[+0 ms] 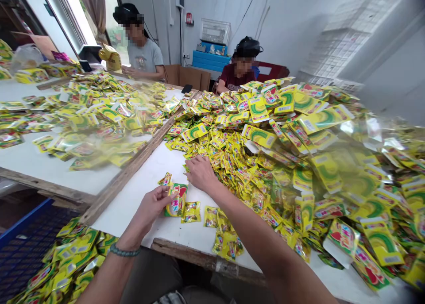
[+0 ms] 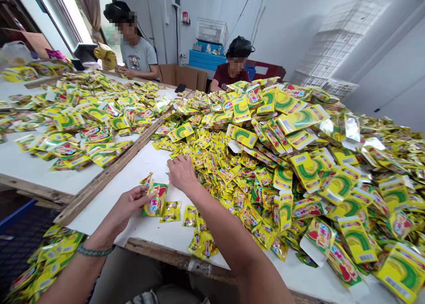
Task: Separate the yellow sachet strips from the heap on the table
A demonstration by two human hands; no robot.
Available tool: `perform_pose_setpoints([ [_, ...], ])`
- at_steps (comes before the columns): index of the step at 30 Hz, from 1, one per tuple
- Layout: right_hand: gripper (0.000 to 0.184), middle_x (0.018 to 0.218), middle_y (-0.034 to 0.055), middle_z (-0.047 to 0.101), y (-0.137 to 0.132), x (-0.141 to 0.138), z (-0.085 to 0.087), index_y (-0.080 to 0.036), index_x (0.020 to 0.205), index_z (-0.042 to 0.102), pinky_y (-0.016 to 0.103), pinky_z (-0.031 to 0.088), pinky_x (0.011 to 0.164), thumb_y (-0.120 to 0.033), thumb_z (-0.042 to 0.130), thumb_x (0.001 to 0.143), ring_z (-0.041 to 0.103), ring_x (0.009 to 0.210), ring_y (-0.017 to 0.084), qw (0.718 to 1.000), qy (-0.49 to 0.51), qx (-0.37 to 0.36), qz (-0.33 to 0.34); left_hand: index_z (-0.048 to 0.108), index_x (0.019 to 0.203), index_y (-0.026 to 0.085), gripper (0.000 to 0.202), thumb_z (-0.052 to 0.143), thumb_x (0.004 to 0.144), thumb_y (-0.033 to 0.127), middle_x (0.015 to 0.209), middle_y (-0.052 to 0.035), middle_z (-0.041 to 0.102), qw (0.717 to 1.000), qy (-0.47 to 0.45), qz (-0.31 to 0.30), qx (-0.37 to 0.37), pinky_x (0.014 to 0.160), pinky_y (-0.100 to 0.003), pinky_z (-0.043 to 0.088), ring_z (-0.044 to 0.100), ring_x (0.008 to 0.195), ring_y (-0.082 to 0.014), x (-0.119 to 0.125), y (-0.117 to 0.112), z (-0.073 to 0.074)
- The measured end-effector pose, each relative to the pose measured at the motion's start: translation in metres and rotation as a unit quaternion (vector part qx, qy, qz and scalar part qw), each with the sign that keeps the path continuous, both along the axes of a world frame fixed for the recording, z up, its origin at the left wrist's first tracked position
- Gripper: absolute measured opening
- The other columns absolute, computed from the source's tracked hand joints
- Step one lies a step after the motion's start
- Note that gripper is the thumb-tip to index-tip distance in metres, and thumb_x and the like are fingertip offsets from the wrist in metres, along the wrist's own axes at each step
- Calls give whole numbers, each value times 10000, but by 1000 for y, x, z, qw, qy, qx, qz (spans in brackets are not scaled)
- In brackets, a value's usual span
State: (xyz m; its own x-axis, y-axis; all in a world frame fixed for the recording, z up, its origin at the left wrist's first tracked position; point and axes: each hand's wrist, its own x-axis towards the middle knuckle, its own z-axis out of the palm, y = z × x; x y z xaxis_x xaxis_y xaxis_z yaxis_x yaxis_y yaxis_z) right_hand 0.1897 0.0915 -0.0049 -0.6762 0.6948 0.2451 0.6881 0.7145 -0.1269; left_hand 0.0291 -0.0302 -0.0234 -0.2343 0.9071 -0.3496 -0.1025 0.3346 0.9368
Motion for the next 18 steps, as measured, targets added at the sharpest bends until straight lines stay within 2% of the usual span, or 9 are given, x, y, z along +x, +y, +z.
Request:
perform_pose_setpoints([
  [2,171,934,120,701,7,-7,-1,-162,922,682,397,341,880,-144,514,902,525,1020,262,1000,-10,-9,-5,662,958,141,615,881,486,468,677,0,680,1000,15,-2,10,612,-283,492,627,643,-182,0,-3,-4],
  [5,276,917,91,699,2,3,-1,-179,969,685,353,375,851,-80,439,896,559,952,225,992,106,-30,-68,679,1021,136,586,810,599,522,591,45,581,995,92,-6,39,539,-243,411,553,578,-145,-4,-7,-9],
  [7,280,905,61,691,-10,18,-1,-191,1044,667,309,417,778,-146,417,926,583,834,195,968,217,-77,-98,699,1020,141,548,756,664,553,581,49,544,988,139,-14,59,516,-236,368,515,562,-133,-6,-10,-9],
  [10,247,833,16,673,-34,41,-3,-213,1011,658,269,444,690,-260,423,952,587,704,164,936,301,-163,-86,719,976,153,527,740,670,581,665,13,618,988,128,-37,75,555,-245,403,555,625,-149,0,-11,-4],
  [12,236,863,21,680,-48,51,-6,-216,981,663,260,452,714,-257,432,953,607,750,165,939,290,-170,-66,723,925,153,535,759,631,599,764,-22,685,992,86,-61,66,609,-260,449,598,691,-171,8,-11,2],
  [14,244,923,39,688,-56,57,-10,-213,982,670,252,444,750,-192,430,942,616,830,171,958,241,-149,-40,720,882,150,554,781,586,614,810,-42,713,995,54,-73,46,637,-272,472,618,719,-187,14,-11,7],
  [18,331,888,49,659,-59,64,-10,-204,989,678,239,392,711,-35,421,865,584,829,174,989,115,-96,-8,711,886,143,593,797,557,629,812,-51,724,997,45,-59,28,648,-284,492,631,714,-195,19,-13,10],
])
